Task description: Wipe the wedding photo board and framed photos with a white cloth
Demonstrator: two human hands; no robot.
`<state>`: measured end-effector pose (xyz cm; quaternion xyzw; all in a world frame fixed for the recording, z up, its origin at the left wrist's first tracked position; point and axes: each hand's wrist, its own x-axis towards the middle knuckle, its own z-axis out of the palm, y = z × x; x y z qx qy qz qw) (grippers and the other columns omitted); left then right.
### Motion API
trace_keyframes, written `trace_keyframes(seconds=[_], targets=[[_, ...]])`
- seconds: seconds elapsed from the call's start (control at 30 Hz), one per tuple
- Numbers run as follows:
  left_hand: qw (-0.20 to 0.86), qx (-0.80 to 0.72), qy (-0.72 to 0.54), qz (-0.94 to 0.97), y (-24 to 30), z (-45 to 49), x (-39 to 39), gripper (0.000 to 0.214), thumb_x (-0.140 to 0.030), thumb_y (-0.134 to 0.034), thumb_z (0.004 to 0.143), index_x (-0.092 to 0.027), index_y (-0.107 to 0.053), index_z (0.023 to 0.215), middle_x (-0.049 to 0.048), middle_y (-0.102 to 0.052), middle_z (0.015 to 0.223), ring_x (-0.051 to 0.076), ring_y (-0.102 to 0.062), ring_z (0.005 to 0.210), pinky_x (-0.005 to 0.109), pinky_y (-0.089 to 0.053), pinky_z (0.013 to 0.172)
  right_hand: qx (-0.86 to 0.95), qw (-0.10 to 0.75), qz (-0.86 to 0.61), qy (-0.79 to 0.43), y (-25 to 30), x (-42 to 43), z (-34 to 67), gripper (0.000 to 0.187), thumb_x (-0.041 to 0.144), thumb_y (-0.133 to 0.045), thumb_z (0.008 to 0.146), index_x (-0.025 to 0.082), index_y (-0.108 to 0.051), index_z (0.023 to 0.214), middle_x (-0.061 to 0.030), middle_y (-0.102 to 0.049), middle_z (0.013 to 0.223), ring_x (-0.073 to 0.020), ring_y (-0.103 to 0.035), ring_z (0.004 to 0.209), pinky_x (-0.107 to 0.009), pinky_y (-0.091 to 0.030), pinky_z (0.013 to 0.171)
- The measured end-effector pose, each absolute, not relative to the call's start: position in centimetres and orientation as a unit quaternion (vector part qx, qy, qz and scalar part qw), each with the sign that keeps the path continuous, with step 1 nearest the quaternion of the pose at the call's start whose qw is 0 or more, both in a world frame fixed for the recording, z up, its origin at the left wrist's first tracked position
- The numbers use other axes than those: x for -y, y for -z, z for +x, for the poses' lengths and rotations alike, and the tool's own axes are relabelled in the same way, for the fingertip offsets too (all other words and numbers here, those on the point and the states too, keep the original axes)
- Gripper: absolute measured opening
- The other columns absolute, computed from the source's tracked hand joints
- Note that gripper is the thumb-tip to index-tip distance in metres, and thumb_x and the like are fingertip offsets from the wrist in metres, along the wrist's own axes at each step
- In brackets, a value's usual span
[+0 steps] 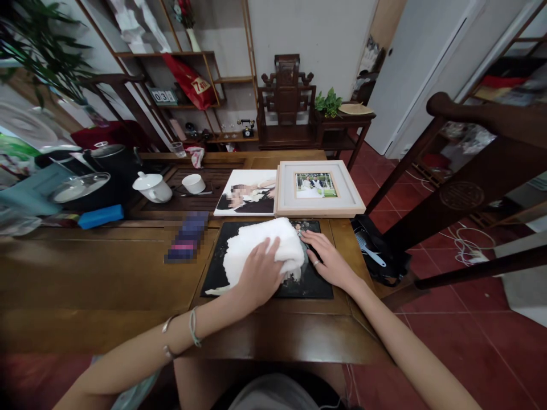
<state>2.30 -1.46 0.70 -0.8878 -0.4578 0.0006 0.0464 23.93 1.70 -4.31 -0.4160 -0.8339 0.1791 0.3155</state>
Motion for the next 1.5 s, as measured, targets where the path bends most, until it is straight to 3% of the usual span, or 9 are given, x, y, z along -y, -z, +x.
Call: trace_keyframes(seconds=[0.2,0.33,0.53,0.73,0.93,1.1,1.3,1.4,1.5], targets=[[0.151,0.394,-0.022,-0.906,0.4,5.5,7.9,0.032,-0.029,-0.054,0.09,-0.011,-0.07,0.112,0.0238,-0.05,0.136,0.04,-0.052,0.121,0.051,-0.042,0.096,0.831,0.324,-0.414,-0.183,4.4,-1.7,24.0,0.037,0.028,-0.041,0.096,0.026,-0.051,0.131,-0.0106,-0.055,0.137,-0.0266,-0.043,0.132,-0.055,-0.037,0.108],[0.09,0.328,-0.027,-0.94,-0.6,5.2,10.2,0.027,-0.03,-0.053,0.091,-0.017,-0.075,0.1,0.0193,-0.05,0.137,0.037,-0.051,0.122,0.047,-0.044,0.094,0.829,0.325,-0.41,-0.197,4.6,-1.8,24.2,0.037,0.029,-0.042,0.096,0.028,-0.051,0.132,-0.0096,-0.054,0.137,-0.026,-0.042,0.134,-0.054,-0.037,0.108],[-0.055,0.385,-0.045,-0.92,-2.9,2.0,3.7,0.027,-0.017,-0.06,0.077,-0.016,-0.07,0.103,0.0131,-0.044,0.143,0.034,-0.043,0.126,0.041,-0.047,0.092,0.837,0.316,-0.407,-0.181,4.6,-1.8,24.2,0.038,0.027,-0.042,0.096,0.026,-0.049,0.134,-0.0102,-0.053,0.139,-0.0259,-0.042,0.133,-0.054,-0.036,0.109],[-0.154,0.359,0.055,-0.919,-4.6,0.6,-3.8,0.021,-0.009,-0.048,0.076,-0.015,-0.067,0.084,0.0075,-0.069,0.09,0.021,-0.062,0.084,0.03,-0.048,0.076,0.842,0.313,-0.41,-0.159,4.5,-1.9,24.0,0.039,0.025,-0.043,0.095,0.026,-0.048,0.134,-0.0107,-0.054,0.135,-0.0272,-0.047,0.127,-0.054,-0.04,0.106],[-0.168,0.246,0.062,-0.953,-6.2,4.5,-7.3,0.03,-0.004,-0.043,0.076,-0.015,-0.064,0.095,0.007,-0.067,0.105,0.02,-0.061,0.094,0.028,-0.046,0.082,0.834,0.312,-0.431,-0.146,5.0,-1.8,24.2,0.04,0.027,-0.042,0.095,0.025,-0.048,0.134,-0.0111,-0.057,0.13,-0.0288,-0.05,0.124,-0.054,-0.041,0.105],[-0.172,0.251,-0.011,-0.953,-6.4,7.3,-8.8,0.02,-0.009,-0.05,0.078,-0.012,-0.066,0.09,0.0075,-0.07,0.091,0.019,-0.063,0.076,0.026,-0.048,0.07,0.83,0.294,-0.45,-0.149,5.2,-1.7,24.3,0.037,0.03,-0.042,0.095,0.025,-0.052,0.13,-0.0112,-0.062,0.121,-0.0287,-0.055,0.117,-0.053,-0.044,0.102],[-0.126,0.32,-0.024,-0.939,-5.3,4.8,-6.0,0.031,-0.005,-0.047,0.079,-0.01,-0.065,0.104,0.0157,-0.064,0.116,0.027,-0.06,0.106,0.036,-0.049,0.085,0.842,0.292,-0.426,-0.155,4.5,-1.7,24.2,0.039,0.026,-0.041,0.096,0.025,-0.047,0.135,-0.0116,-0.055,0.134,-0.0273,-0.049,0.126,-0.053,-0.041,0.105],[-0.075,0.37,-0.027,-0.925,-3.8,1.9,-3.6,0.042,0.0,-0.047,0.072,-0.008,-0.064,0.109,0.0204,-0.047,0.139,0.036,-0.042,0.13,0.047,-0.048,0.09,0.843,0.305,-0.41,-0.169,4.3,-1.7,24.1,0.04,0.025,-0.042,0.096,0.027,-0.048,0.135,-0.0094,-0.054,0.136,-0.0264,-0.045,0.13,-0.054,-0.039,0.107],[-0.011,0.402,-0.021,-0.915,-2.3,-1.5,-2.4,0.04,0.001,-0.05,0.067,-0.011,-0.069,0.101,0.0147,-0.035,0.15,0.037,-0.03,0.138,0.05,-0.047,0.092,0.834,0.318,-0.413,-0.178,4.3,-1.7,24.1,0.039,0.026,-0.042,0.096,0.027,-0.048,0.134,-0.0086,-0.054,0.137,-0.0255,-0.043,0.133,-0.055,-0.037,0.109]])
